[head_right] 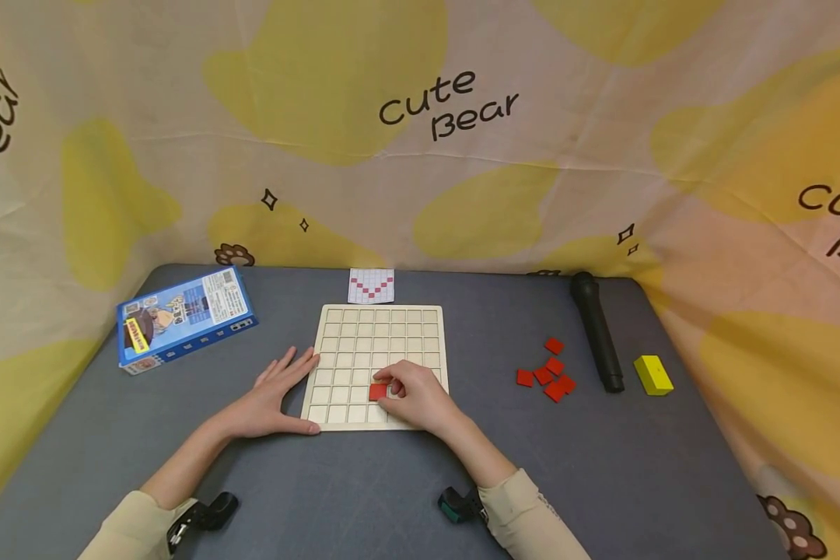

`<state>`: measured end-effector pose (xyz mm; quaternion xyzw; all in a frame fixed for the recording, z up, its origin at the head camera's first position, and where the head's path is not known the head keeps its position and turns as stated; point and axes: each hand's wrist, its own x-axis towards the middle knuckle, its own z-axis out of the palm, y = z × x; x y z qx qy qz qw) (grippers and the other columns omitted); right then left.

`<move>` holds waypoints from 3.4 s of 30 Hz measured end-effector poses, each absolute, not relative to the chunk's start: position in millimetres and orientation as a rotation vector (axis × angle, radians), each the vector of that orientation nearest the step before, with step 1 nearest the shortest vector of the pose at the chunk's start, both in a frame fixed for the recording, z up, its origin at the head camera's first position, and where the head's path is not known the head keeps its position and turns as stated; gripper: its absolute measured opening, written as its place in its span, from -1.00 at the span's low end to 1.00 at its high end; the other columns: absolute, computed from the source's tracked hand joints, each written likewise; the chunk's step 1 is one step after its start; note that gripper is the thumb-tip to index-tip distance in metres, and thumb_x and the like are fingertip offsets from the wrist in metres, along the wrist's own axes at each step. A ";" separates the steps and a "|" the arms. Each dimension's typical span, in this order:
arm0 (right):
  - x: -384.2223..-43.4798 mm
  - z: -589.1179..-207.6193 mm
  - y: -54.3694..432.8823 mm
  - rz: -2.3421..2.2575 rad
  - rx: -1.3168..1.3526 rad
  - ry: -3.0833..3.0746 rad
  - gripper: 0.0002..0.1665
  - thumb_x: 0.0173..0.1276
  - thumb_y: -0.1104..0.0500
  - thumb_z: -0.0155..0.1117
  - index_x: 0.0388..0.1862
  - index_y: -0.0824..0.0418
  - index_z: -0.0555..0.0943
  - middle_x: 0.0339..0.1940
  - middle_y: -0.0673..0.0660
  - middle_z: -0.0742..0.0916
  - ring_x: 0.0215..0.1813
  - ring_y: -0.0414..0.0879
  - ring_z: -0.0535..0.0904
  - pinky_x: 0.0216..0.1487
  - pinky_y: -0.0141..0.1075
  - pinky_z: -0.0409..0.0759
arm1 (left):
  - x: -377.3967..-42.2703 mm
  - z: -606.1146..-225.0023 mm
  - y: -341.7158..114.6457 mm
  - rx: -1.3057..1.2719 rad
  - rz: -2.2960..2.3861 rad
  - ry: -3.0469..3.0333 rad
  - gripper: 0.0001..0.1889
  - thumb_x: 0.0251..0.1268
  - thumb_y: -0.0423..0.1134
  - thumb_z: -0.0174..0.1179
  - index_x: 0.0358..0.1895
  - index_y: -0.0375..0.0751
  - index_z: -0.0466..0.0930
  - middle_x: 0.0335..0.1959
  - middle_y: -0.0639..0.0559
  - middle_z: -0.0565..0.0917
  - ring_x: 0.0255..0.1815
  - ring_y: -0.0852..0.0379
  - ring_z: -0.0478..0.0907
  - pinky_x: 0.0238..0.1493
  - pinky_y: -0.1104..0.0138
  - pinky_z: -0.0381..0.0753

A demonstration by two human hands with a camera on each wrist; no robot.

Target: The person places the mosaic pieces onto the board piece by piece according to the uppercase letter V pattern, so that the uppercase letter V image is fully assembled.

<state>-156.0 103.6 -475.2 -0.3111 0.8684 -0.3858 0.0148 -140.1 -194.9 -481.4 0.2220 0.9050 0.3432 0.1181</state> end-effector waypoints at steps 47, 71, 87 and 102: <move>-146.6 -461.3 276.5 -1.016 -0.518 3.076 -0.66 0.21 0.32 0.41 -0.01 0.15 0.69 -0.06 0.11 0.70 -0.20 -0.03 0.60 -0.20 -0.13 0.55 | -138.5 -485.4 -195.3 0.644 1.042 2.679 0.08 0.00 0.20 0.42 0.54 -0.18 0.08 0.57 -0.13 0.01 0.57 -0.23 -0.30 0.41 -0.19 -0.34; -149.0 -464.1 270.8 -1.017 -0.431 3.014 -0.58 0.15 0.31 0.48 0.03 0.28 0.67 -0.24 0.09 0.68 -0.20 -0.02 0.58 -0.21 -0.21 0.59 | -138.2 -484.8 -196.2 0.653 1.037 2.676 0.05 0.05 0.19 0.39 0.54 -0.19 0.08 0.57 -0.14 0.01 0.57 -0.23 -0.29 0.41 -0.19 -0.33; -153.7 -467.4 237.2 -1.263 -0.385 2.900 -0.61 0.16 0.19 0.51 -0.01 0.19 0.69 -0.27 0.02 0.70 -0.31 -0.16 0.56 -0.29 -0.38 0.55 | -136.5 -484.4 -195.0 0.658 1.052 2.690 0.04 0.04 0.17 0.40 0.53 -0.21 0.10 0.56 -0.16 0.04 0.56 -0.24 -0.27 0.41 -0.18 -0.31; -160.7 -466.7 169.7 -1.434 -0.471 2.745 -0.61 0.14 0.25 0.49 -0.01 0.18 0.69 -0.31 0.00 0.68 -0.32 -0.16 0.56 -0.24 -0.39 0.60 | -134.3 -487.7 -194.5 0.634 1.054 2.704 0.04 0.02 0.17 0.41 0.52 -0.21 0.13 0.55 -0.16 0.06 0.56 -0.24 -0.25 0.41 -0.19 -0.30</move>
